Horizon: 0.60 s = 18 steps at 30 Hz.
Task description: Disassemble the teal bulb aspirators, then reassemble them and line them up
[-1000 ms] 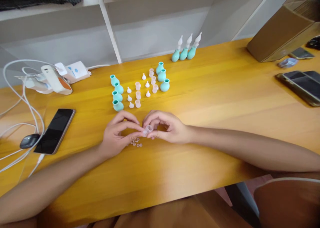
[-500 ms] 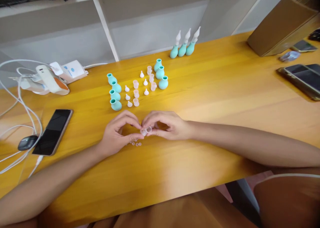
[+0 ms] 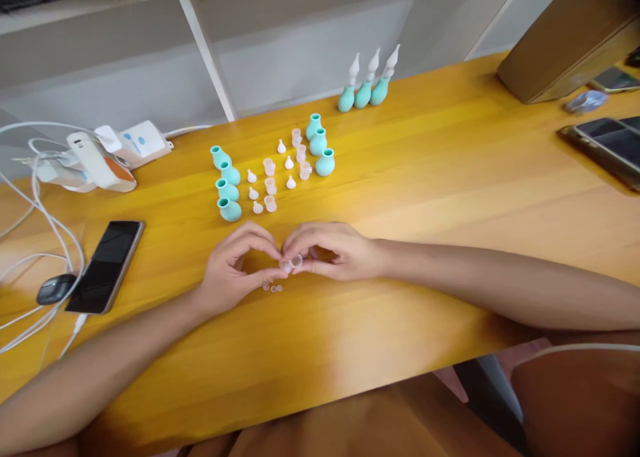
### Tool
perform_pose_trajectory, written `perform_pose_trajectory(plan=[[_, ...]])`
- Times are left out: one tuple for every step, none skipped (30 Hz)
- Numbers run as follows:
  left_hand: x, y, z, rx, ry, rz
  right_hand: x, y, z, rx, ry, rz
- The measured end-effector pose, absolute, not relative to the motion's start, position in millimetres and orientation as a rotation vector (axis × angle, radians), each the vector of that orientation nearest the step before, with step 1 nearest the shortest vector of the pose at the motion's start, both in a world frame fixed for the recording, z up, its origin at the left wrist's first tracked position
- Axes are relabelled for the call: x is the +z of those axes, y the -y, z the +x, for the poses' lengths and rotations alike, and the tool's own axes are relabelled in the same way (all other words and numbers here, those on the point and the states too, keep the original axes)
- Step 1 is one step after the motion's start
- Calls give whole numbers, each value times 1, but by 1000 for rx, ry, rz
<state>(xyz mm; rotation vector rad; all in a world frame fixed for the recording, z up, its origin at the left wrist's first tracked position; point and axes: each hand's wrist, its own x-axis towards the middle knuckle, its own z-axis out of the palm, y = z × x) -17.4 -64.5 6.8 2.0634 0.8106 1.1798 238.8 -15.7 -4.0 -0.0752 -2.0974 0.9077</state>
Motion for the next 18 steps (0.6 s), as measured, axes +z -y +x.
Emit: perform_pose_trajectory(plan=[[7,64,-17,1181,-809,2068,-4,16,239,906,2097,-76],[7,64,-17,1182,-806,2075,-4,16,239,904,2097,-77],[8,64,-17,1184,-804,2083,-5,16,239,901,2096,-79],[8,64,-17,1186,-801,2090,-5,16,239,899,2096,-82],[8,64,-16,1187,-799,2097,-5,16,239,898,2097,-84],[9,64,-16,1187,-799,2103,-5,16,239,899,2096,-85],[9,64,-16,1184,-799,2107,-4,16,239,899,2097,-86],[9,64,-16,1182,-799,2111,-4,16,240,896,2098,-86],[9,64,-16,1179,-798,2113,-4,16,240,891,2102,-86],[8,64,-16,1175,-797,2116,-4,16,240,887,2107,-87],[8,64,-16,1169,-801,2117,-4,17,240,883,2113,-89],[8,64,-16,1163,-807,2119,-5,17,240,881,2118,-91],[8,64,-17,1157,-814,2119,-5,17,240,885,2116,-95],[8,64,-17,1156,-821,2116,-5,18,240,901,2107,-104],[8,64,-18,1162,-824,2112,-6,18,239,929,2087,-125],[9,64,-18,1173,-828,2107,-7,17,239,965,2051,-156],[10,64,-18,1185,-838,2101,-8,16,238,1008,2002,-199],[12,64,-18,1191,-855,2102,-9,15,238,1055,1944,-254]])
